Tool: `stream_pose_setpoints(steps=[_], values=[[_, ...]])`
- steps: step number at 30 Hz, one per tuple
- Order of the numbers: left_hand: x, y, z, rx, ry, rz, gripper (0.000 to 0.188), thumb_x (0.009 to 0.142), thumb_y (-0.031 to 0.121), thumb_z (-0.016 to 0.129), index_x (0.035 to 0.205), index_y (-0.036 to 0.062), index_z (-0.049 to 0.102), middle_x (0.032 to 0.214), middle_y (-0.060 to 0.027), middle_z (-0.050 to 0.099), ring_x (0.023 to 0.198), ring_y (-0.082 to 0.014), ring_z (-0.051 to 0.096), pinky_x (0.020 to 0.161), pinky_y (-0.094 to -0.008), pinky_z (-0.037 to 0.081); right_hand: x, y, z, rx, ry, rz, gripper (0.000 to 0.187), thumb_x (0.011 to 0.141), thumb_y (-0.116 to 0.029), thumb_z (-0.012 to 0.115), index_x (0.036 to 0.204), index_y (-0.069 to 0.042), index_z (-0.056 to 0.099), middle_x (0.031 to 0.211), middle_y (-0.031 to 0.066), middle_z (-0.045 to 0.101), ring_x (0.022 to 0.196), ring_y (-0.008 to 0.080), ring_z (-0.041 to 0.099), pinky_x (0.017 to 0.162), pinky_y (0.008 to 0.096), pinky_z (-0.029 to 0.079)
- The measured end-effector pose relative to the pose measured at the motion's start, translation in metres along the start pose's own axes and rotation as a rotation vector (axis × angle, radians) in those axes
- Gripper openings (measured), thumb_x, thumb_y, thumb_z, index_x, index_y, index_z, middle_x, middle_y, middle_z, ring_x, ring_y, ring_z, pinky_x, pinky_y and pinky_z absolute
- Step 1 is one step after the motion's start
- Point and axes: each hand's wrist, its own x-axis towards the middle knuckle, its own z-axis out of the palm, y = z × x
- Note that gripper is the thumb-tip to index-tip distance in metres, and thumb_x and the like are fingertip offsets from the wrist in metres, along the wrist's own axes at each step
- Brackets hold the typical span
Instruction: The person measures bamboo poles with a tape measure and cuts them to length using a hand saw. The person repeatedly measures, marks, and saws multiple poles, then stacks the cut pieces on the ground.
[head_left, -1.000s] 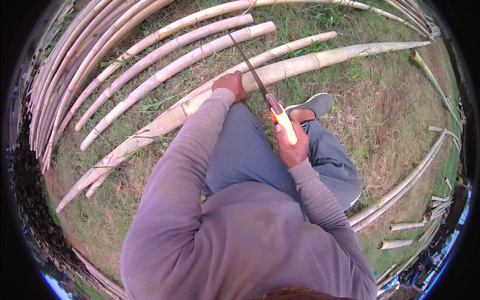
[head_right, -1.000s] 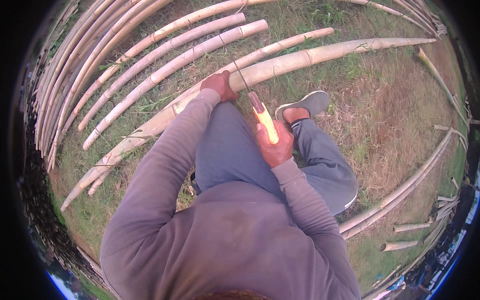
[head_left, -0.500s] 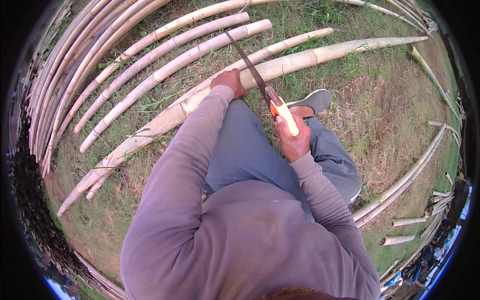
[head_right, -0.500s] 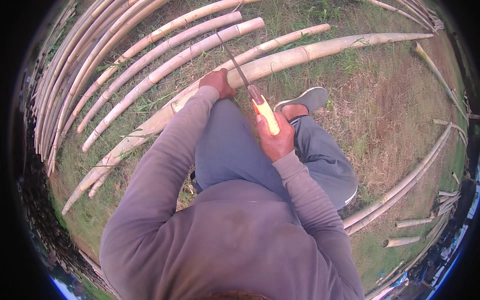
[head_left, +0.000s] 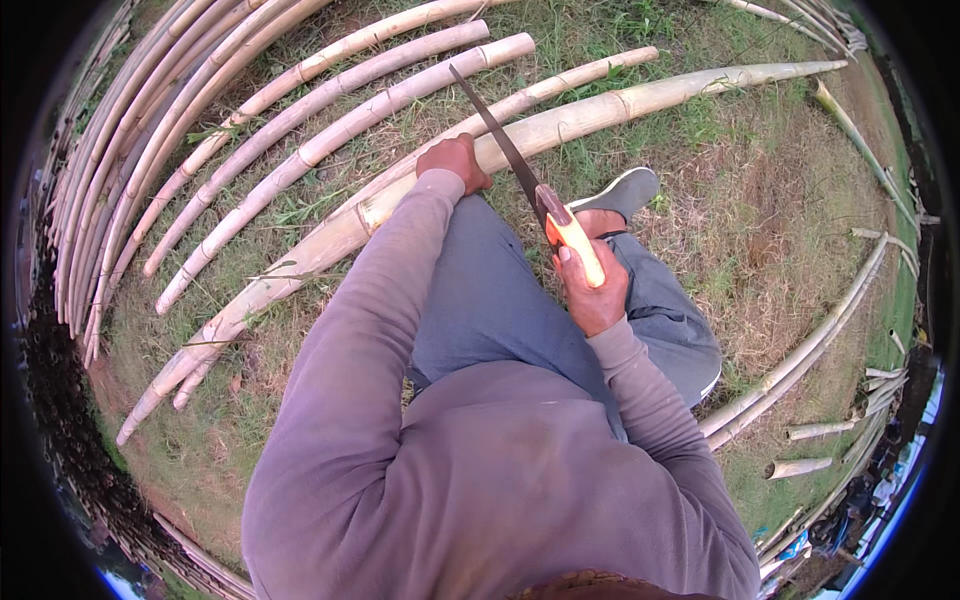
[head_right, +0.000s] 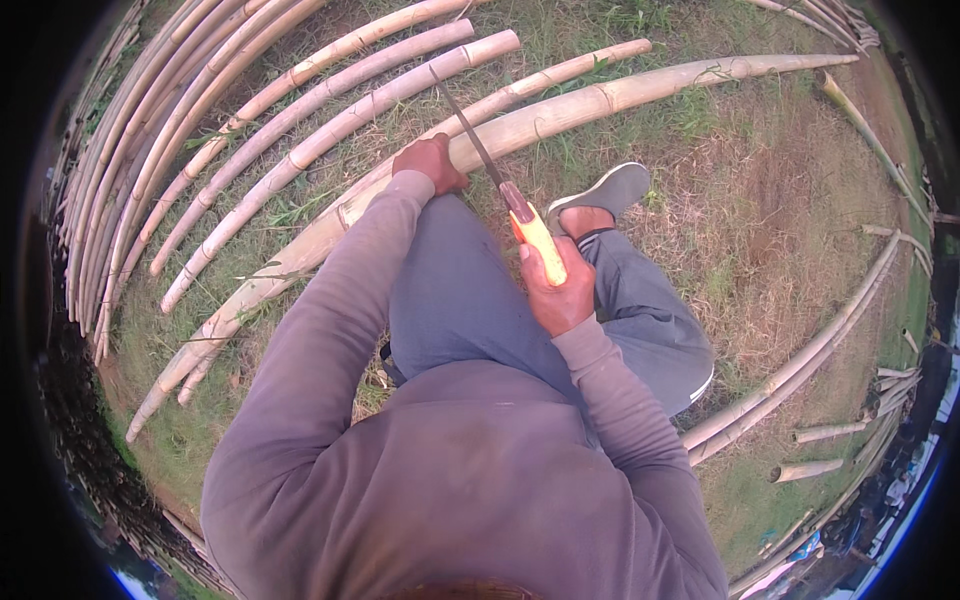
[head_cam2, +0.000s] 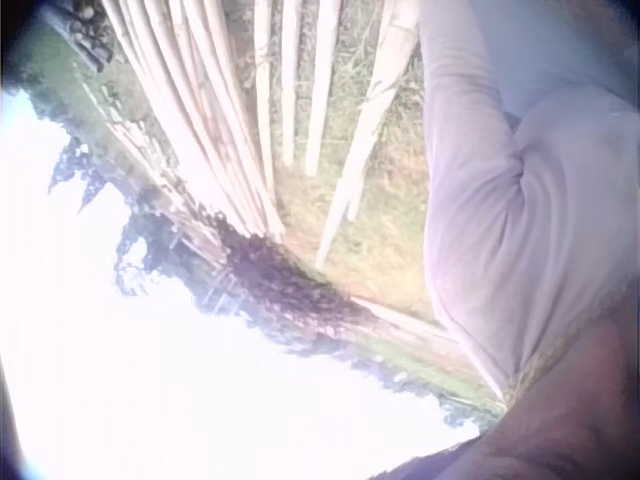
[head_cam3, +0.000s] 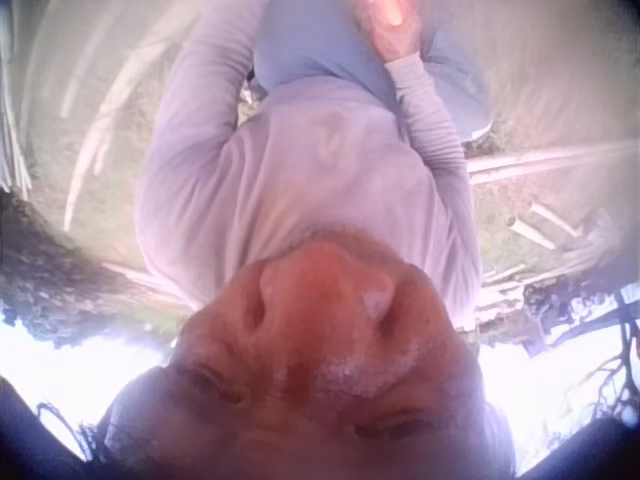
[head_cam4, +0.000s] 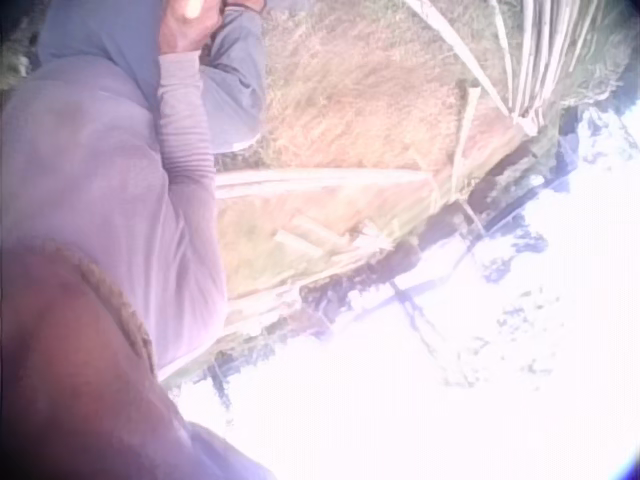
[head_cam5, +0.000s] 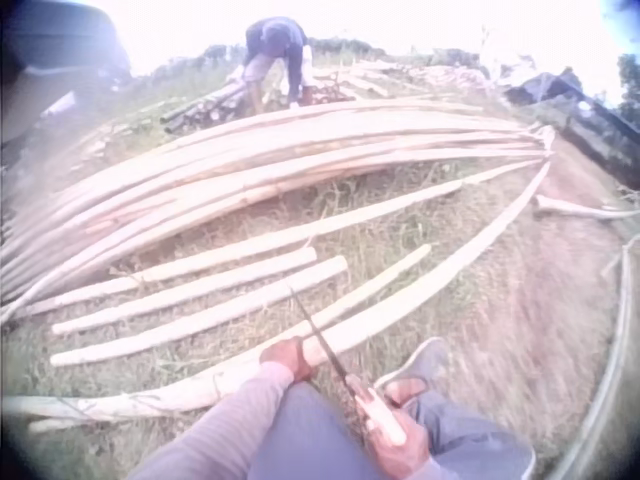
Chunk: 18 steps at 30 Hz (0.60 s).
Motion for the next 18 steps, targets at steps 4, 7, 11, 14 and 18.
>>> stream_pose_setpoints(steps=[4,7,11,14,18], values=[[0.002,-0.010,0.001,-0.014,0.003,-0.018,0.071,0.074,0.043,0.087,0.130,0.0075,0.063,0.128,-0.0161,0.071,0.118,-0.0329,0.069,0.099,-0.0444,0.056,-0.110,-0.010,-0.070,-0.001,-0.004,-0.016,0.017,0.099,-0.013,0.070,0.106,0.003,0.067,0.086,0.0038,0.070,0.071,0.0104,0.062,0.064,0.0297,0.052],[-0.003,-0.009,0.000,-0.032,0.021,-0.012,0.069,0.074,0.041,0.085,0.129,0.0058,0.062,0.124,-0.0184,0.072,0.115,-0.0345,0.070,0.097,-0.0447,0.056,-0.084,-0.008,-0.053,0.006,-0.003,-0.094,0.016,0.099,-0.012,0.070,0.104,0.003,0.067,0.084,0.0045,0.068,0.072,0.0108,0.062,0.064,0.0292,0.051],[0.001,0.004,0.000,-0.014,0.048,0.058,0.069,0.074,0.041,0.084,0.129,0.0052,0.061,0.123,-0.0195,0.072,0.114,-0.0353,0.070,0.097,-0.0453,0.056,0.047,-0.013,0.023,-0.050,0.048,-0.243,0.018,0.097,-0.015,0.075,0.100,0.001,0.067,0.074,0.0065,0.064,0.067,0.0104,0.057,0.061,0.0291,0.048],[0.003,-0.003,0.004,-0.008,0.032,0.041,0.070,0.074,0.042,0.084,0.129,0.0054,0.061,0.123,-0.0192,0.072,0.115,-0.0355,0.070,0.097,-0.0458,0.056,0.033,-0.004,0.020,-0.074,0.033,-0.201,0.018,0.098,-0.015,0.073,0.103,0.002,0.067,0.078,0.0050,0.066,0.069,0.0095,0.059,0.063,0.0277,0.048],[-0.004,-0.012,0.005,-0.028,0.042,0.016,0.070,0.073,0.042,0.085,0.127,0.0053,0.062,0.123,-0.0189,0.072,0.114,-0.0354,0.070,0.097,-0.0453,0.056,-0.100,-0.001,-0.068,-0.064,-0.023,-0.061,0.015,0.096,-0.008,0.072,0.105,0.002,0.067,0.086,0.0073,0.071,0.071,0.0135,0.065,0.066,0.0290,0.052]])
